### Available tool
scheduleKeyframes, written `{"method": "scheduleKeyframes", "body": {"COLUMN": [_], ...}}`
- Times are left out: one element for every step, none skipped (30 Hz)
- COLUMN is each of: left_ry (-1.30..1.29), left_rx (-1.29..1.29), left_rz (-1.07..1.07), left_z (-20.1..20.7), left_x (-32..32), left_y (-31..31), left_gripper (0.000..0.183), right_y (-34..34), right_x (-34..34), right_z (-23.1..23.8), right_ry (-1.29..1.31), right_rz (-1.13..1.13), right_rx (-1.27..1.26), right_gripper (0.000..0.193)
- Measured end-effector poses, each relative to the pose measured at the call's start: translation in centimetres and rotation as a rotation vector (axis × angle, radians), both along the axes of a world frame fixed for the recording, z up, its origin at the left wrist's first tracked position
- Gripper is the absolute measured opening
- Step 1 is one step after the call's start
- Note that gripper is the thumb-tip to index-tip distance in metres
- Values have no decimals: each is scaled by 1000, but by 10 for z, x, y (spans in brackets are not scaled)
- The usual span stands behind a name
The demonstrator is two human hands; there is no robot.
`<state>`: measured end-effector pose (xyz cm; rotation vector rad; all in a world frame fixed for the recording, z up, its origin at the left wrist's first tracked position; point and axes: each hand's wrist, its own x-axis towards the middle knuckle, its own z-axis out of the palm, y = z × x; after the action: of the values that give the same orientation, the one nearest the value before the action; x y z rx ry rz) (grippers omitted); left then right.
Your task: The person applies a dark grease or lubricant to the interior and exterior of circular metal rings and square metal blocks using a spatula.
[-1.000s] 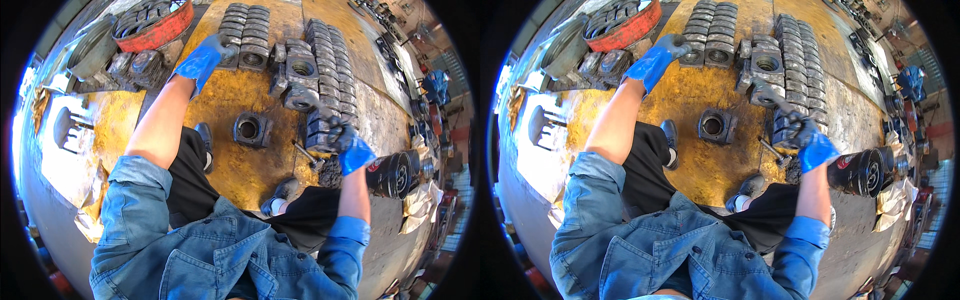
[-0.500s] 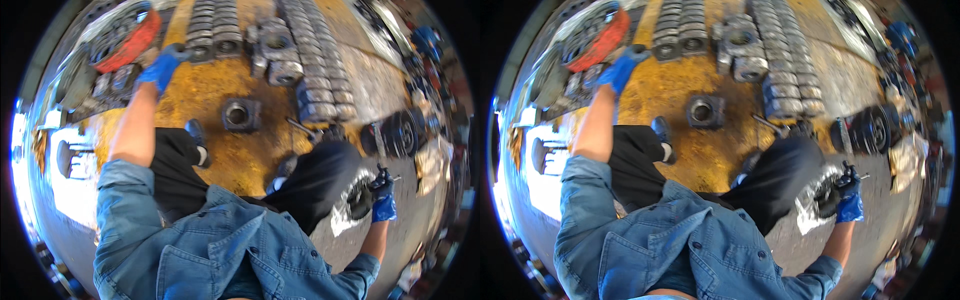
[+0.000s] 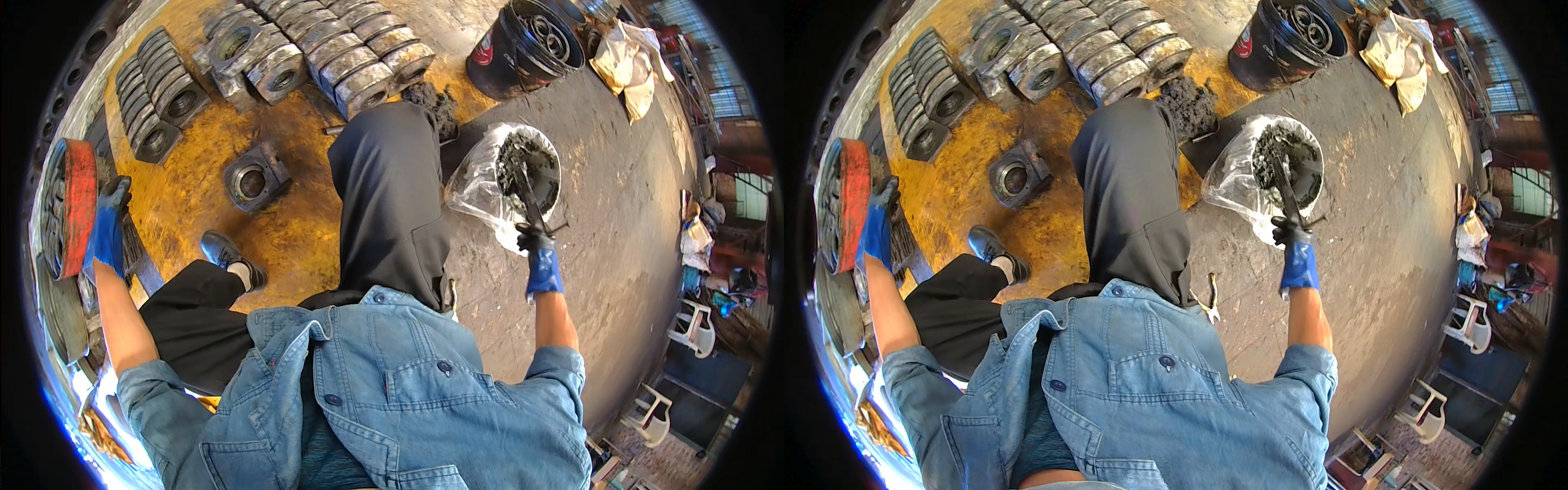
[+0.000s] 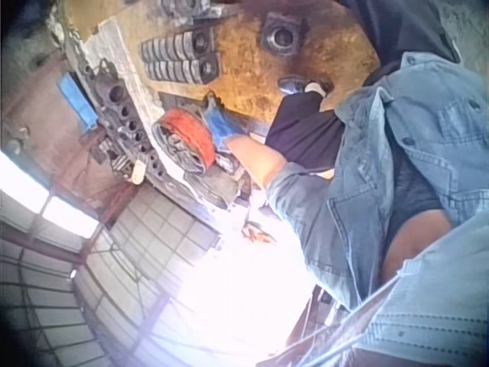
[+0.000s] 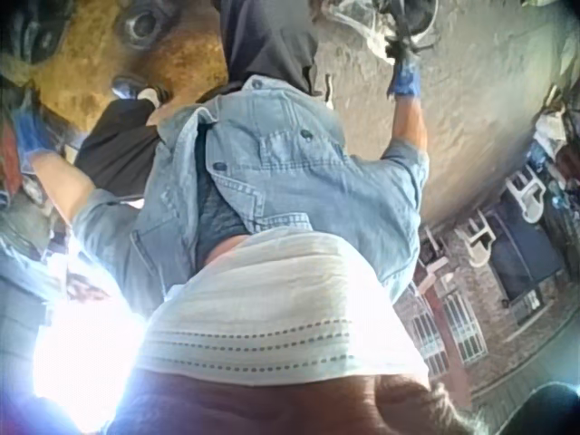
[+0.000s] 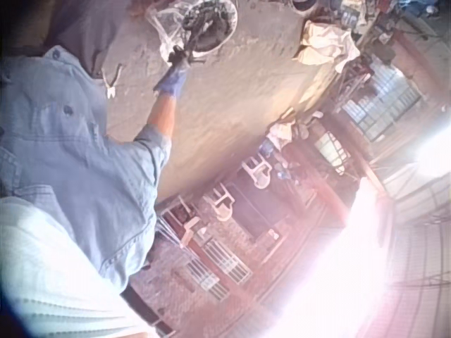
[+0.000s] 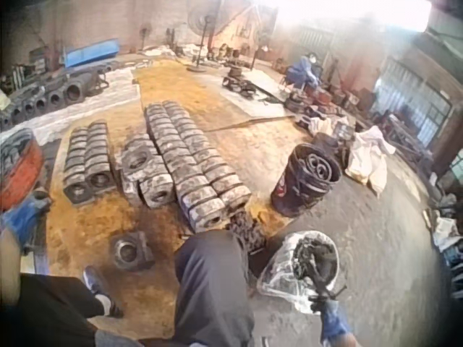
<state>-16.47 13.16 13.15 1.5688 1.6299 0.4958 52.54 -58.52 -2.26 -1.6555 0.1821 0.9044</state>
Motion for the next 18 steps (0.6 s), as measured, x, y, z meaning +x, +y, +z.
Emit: {"method": "scheduleKeyframes", "body": {"left_ry": [54,19,-21,-93,-76,-59,-57,-85,-117,-145,-178,-198,-211,-224,-221,-166,-53,56], "left_rx": [-34,-26,-19,-34,-39,-46,-63,-50,-38,-25,-1,35,24,14,-31,-19,17,64], "left_rz": [-22,-23,-25,-49,-46,-42,-47,-81,-117,-149,-183,-211,-234,-251,-259,-256,-240,-218], "left_z": [-10,-19,-27,-49,-45,-42,-42,-50,-61,-71,-83,-89,-91,-90,-84,-90,-98,-97], "left_x": [-23,-31,-35,-21,-34,-46,-53,-51,-47,-47,-58,-82,-93,-104,-117,-99,-71,-54], "left_y": [23,33,40,48,50,53,55,57,59,60,70,87,97,102,108,104,92,79], "left_gripper": [38,38,39,39,37,35,33,33,32,32,32,32,32,32,32,34,37,41], "right_y": [6,11,20,-9,16,38,51,49,40,31,23,17,16,20,18,4,-13,-24], "right_x": [-5,-17,-37,-28,-48,-74,-95,-104,-110,-115,-118,-117,-123,-129,-131,-131,-128,-125], "right_z": [-9,-16,-26,-35,-30,-21,4,20,24,26,22,15,18,29,29,39,45,50], "right_ry": [-134,-275,-549,-737,-1006,-1275,-1308,-1330,-1374,-1417,-1485,-1452,-1453,-1459,-1427,-1396,-1487,-1351], "right_rz": [79,150,91,178,304,429,568,676,669,666,680,784,786,792,790,789,765,669], "right_rx": [-141,-289,-118,-170,-369,-569,-752,-831,-803,-770,-749,-798,-795,-789,-768,-789,-720,-594], "right_gripper": [36,35,31,27,25,24,29,35,36,36,35,42,41,41,41,42,43,42]}}
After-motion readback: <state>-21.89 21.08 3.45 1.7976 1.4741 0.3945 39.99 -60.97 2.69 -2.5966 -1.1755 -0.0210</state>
